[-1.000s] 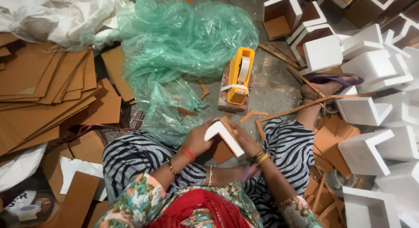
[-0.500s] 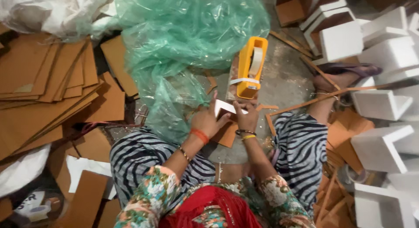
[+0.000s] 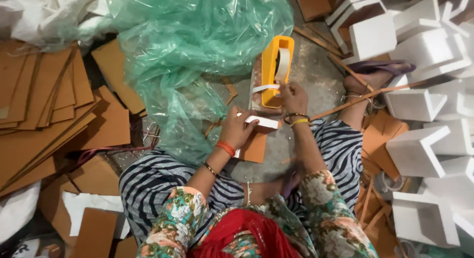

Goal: The person sits on the floor and assembles small cardboard boxes by inserting white foam corner pieces into the box flaps. They use a handheld tape dispenser to secure the foam pieces in place, repeating the process for multiple units.

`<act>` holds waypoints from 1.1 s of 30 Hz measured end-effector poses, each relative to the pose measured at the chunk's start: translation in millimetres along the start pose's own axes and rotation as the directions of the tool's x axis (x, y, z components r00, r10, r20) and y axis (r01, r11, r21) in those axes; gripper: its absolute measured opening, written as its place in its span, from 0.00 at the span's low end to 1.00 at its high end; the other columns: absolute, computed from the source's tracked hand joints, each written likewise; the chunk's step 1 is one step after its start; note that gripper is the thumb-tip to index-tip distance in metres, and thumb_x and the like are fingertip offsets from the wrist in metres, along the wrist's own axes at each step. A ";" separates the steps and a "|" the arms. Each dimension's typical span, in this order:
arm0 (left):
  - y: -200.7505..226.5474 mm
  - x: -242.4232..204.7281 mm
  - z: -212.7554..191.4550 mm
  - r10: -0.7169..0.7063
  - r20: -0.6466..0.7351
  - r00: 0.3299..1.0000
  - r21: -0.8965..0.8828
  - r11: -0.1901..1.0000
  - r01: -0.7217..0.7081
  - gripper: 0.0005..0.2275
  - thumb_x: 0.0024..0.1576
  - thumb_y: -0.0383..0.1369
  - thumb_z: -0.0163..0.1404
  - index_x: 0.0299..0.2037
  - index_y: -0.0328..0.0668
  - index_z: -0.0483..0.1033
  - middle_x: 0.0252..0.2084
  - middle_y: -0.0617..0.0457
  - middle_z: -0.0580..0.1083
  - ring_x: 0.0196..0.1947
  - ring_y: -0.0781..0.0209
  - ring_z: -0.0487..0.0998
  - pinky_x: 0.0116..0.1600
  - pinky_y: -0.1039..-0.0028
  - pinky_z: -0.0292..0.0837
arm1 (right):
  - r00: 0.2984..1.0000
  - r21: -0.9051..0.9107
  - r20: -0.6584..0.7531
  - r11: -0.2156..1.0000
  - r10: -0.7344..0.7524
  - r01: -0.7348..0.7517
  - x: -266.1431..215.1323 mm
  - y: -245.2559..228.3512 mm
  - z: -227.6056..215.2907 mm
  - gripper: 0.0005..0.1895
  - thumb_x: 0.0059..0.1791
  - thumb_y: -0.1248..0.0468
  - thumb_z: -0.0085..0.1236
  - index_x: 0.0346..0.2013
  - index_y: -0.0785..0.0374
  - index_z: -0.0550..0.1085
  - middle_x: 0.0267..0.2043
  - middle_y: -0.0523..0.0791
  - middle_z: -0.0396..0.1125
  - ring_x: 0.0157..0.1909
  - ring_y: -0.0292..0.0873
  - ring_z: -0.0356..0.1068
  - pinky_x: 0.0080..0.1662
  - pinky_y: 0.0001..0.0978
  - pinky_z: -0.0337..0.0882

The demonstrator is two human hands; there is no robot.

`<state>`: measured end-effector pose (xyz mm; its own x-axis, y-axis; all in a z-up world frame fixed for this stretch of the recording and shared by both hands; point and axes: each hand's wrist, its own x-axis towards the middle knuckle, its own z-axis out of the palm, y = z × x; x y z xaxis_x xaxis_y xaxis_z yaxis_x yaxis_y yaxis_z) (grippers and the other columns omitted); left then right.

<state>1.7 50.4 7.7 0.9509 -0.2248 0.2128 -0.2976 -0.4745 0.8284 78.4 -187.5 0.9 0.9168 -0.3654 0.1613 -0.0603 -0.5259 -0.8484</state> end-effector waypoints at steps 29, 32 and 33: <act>-7.8 6.1 12.5 0.053 0.018 0.998 0.001 0.999 -0.053 0.22 0.44 0.19 0.52 0.49 0.47 0.80 0.46 0.44 0.68 0.51 0.40 0.71 0.57 0.57 0.69 | 0.850 0.105 0.504 0.966 0.155 -0.238 -29.7 30.0 -6.3 0.18 0.53 0.54 0.58 0.48 0.66 0.82 0.41 0.44 0.77 0.41 0.38 0.77 0.46 0.30 0.75; -1.2 1.4 10.8 0.117 0.061 0.991 -0.031 0.993 -0.115 0.20 0.45 0.19 0.51 0.48 0.46 0.81 0.45 0.43 0.69 0.50 0.41 0.71 0.57 0.57 0.69 | 0.835 -0.222 0.520 0.972 0.180 -0.071 -23.8 55.3 -16.8 0.17 0.52 0.55 0.59 0.48 0.63 0.83 0.39 0.44 0.77 0.39 0.37 0.76 0.44 0.30 0.74; 3.4 -3.5 11.4 0.154 0.066 0.986 -0.060 0.987 -0.150 0.19 0.46 0.19 0.51 0.47 0.45 0.81 0.45 0.42 0.69 0.50 0.40 0.71 0.56 0.57 0.69 | 0.792 -0.138 0.565 0.973 0.232 -0.186 -31.0 71.1 -20.2 0.18 0.52 0.55 0.58 0.48 0.64 0.82 0.40 0.43 0.77 0.39 0.36 0.74 0.44 0.29 0.73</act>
<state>-3.7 39.8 3.9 0.8861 -0.3510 0.3026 -0.4309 -0.3837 0.8168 37.7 -229.2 -54.2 0.9350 0.0228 -0.3538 -0.2840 -0.5493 -0.7859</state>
